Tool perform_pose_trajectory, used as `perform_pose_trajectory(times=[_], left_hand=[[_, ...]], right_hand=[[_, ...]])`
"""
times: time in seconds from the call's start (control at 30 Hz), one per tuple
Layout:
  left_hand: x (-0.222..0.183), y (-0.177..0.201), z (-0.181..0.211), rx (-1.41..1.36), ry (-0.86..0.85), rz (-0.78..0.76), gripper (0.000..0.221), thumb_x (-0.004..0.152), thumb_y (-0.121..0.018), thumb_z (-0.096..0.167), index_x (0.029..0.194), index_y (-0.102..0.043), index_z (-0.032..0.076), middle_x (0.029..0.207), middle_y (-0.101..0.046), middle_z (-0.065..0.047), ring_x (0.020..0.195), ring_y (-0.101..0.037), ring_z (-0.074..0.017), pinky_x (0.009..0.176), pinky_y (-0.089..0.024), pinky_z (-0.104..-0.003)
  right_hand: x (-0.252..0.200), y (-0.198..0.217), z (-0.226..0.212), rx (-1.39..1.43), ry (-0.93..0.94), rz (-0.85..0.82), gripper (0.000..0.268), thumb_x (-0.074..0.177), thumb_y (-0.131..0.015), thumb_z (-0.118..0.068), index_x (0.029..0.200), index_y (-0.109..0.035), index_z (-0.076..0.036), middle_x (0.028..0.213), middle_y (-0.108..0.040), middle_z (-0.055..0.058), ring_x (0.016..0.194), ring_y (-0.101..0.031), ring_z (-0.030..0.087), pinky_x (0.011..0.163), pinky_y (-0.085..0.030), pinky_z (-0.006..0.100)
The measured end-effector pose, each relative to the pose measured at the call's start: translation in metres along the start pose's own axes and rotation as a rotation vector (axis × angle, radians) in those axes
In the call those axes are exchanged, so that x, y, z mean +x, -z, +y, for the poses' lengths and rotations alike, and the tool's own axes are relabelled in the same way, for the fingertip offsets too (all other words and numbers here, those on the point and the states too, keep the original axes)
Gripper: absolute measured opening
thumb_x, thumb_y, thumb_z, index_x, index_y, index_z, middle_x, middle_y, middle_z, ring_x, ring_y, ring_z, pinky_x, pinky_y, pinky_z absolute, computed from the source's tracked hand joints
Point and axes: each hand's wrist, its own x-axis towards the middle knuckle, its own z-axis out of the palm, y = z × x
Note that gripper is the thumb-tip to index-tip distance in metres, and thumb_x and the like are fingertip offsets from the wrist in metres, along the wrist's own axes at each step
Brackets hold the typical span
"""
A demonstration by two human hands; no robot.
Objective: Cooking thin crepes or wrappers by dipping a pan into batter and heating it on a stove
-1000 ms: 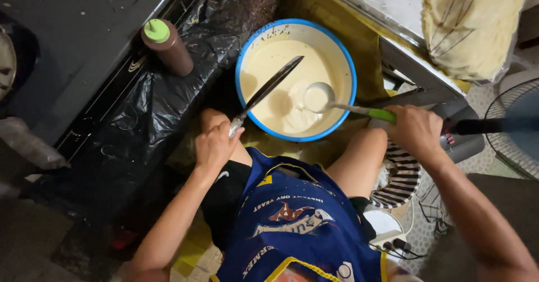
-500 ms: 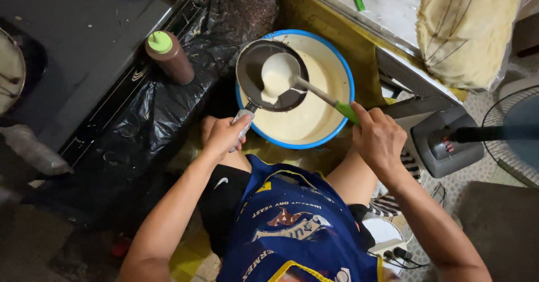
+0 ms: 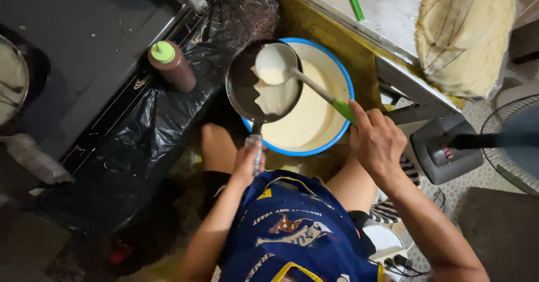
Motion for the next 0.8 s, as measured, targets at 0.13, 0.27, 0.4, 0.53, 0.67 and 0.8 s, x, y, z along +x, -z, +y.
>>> perform_pose_trajectory(times=[0.13,0.27,0.4,0.53,0.67,0.8], left_hand=[[0.012,-0.034,0.011,0.046,-0.134,0.033,0.033,0.096,-0.074,0.033,0.095,-0.065,0.001,0.056,-0.062,-0.012,0.037,-0.06,-0.0183,0.032,-0.046,-0.028],[0.024,-0.053,0.029,0.101,0.025,0.029,0.031,0.095,-0.074,0.032,0.092,-0.067,0.002,0.053,-0.061,-0.014,0.034,-0.057,-0.0201,0.027,-0.042,-0.03],[0.024,-0.056,0.069,0.25,0.378,-0.079,0.053,0.093,-0.072,0.053,0.098,-0.067,0.001,0.057,-0.058,-0.008,0.036,-0.053,-0.0139,0.028,-0.041,-0.026],[0.023,-0.051,0.089,0.447,0.425,-0.147,0.053,0.09,-0.076,0.048,0.098,-0.067,-0.004,0.058,-0.059,-0.01,0.036,-0.054,-0.0128,0.027,-0.04,-0.024],[0.002,-0.056,0.092,0.693,0.272,-0.183,0.046,0.086,-0.08,0.039,0.094,-0.067,-0.005,0.054,-0.063,-0.015,0.033,-0.058,-0.0196,0.027,-0.043,-0.03],[-0.022,-0.058,0.09,0.778,0.165,-0.188,0.042,0.085,-0.081,0.039,0.088,-0.067,-0.001,0.052,-0.065,-0.014,0.033,-0.061,-0.0198,0.029,-0.043,-0.028]], right_hand=[[-0.024,0.008,0.006,-0.062,0.004,-0.012,0.055,0.08,-0.068,-0.03,0.133,-0.072,-0.04,0.087,-0.059,-0.005,0.074,-0.066,0.017,0.06,-0.054,0.028],[-0.043,0.007,0.001,-0.016,-0.034,-0.05,0.052,0.08,-0.068,-0.031,0.131,-0.073,-0.04,0.086,-0.062,-0.005,0.074,-0.068,0.016,0.06,-0.055,0.029],[-0.052,-0.007,-0.007,0.128,-0.243,-0.365,0.055,0.083,-0.065,-0.034,0.137,-0.067,-0.04,0.094,-0.065,-0.001,0.081,-0.072,0.026,0.069,-0.06,0.039],[-0.05,-0.019,0.005,0.199,-0.43,-0.58,0.055,0.087,-0.059,-0.038,0.141,-0.062,-0.046,0.099,-0.067,0.003,0.081,-0.073,0.036,0.075,-0.06,0.051],[-0.06,-0.023,0.008,0.224,-0.521,-0.591,0.05,0.087,-0.061,-0.037,0.136,-0.066,-0.042,0.095,-0.067,0.005,0.081,-0.074,0.04,0.076,-0.059,0.053],[-0.076,-0.041,0.008,0.233,-0.58,-0.541,0.053,0.083,-0.062,-0.039,0.135,-0.064,-0.048,0.095,-0.066,0.001,0.081,-0.074,0.036,0.077,-0.061,0.049]])
